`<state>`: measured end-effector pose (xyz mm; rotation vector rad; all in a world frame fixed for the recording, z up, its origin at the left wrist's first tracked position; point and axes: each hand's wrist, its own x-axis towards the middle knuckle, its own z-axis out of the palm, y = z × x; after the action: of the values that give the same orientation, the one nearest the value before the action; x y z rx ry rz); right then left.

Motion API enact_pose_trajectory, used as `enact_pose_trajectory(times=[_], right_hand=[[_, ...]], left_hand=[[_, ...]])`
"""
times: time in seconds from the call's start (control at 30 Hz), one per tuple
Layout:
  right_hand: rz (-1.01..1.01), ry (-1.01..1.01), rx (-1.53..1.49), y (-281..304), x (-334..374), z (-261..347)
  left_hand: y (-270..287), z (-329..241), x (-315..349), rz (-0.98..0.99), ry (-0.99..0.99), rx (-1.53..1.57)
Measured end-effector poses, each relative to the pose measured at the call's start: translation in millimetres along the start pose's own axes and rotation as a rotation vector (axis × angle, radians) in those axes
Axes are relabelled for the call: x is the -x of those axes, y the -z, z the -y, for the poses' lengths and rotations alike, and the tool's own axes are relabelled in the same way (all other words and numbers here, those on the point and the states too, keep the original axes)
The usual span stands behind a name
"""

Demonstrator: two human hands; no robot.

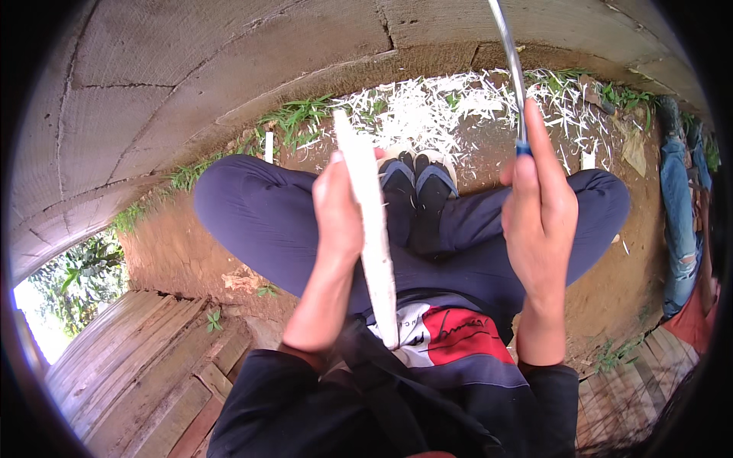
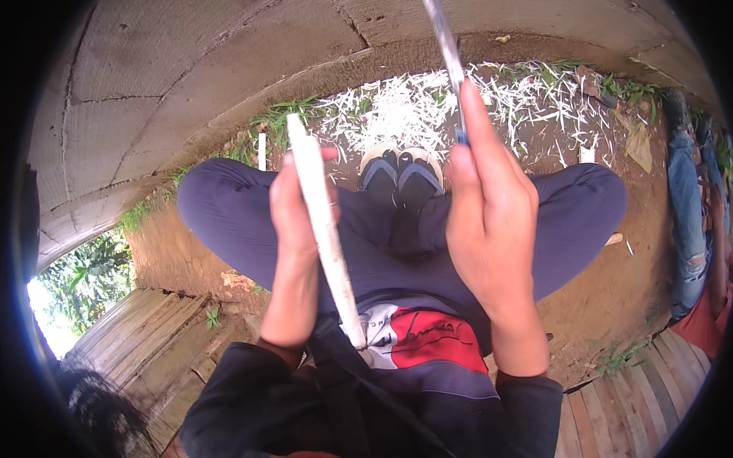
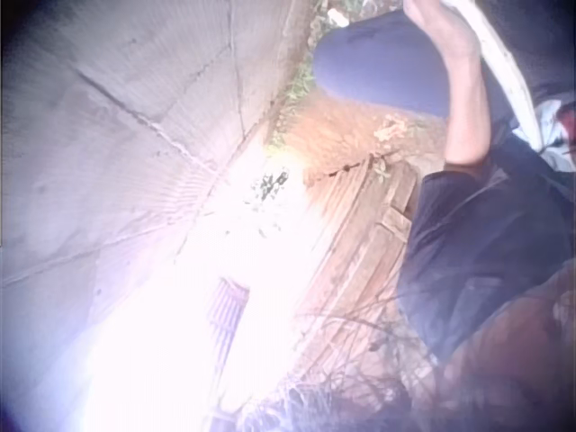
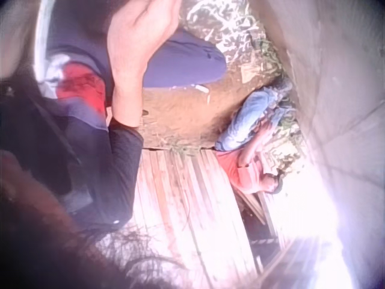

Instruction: The person sits cross-legged on the ground and uses a knife to shave and shape a long, light-colored piece of wood. They hold the wood in their left hand and carefully carve it with the knife in their right hand, creating wood shavings that fall onto the ground.

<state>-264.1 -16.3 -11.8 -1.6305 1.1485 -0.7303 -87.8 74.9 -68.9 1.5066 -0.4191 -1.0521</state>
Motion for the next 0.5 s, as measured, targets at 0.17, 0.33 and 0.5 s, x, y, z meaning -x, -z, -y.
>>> enact_pose_trajectory(times=[0.17, 0.33, 0.5], right_hand=[[0.445, -0.016, -0.018, 13.9, 49.2, -18.3], [0.545, -0.076, -0.225, -8.1, 87.6, -19.5], [0.582, -0.060, -0.195, 2.2, 89.6, -18.5]], left_hand=[[13.4, -2.4, -3.4, -0.062, 0.035, 0.357], [20.5, -6.2, -6.1, -0.023, 0.039, 0.372], [17.7, -7.7, -3.9, -0.052, 0.027, 0.361]])
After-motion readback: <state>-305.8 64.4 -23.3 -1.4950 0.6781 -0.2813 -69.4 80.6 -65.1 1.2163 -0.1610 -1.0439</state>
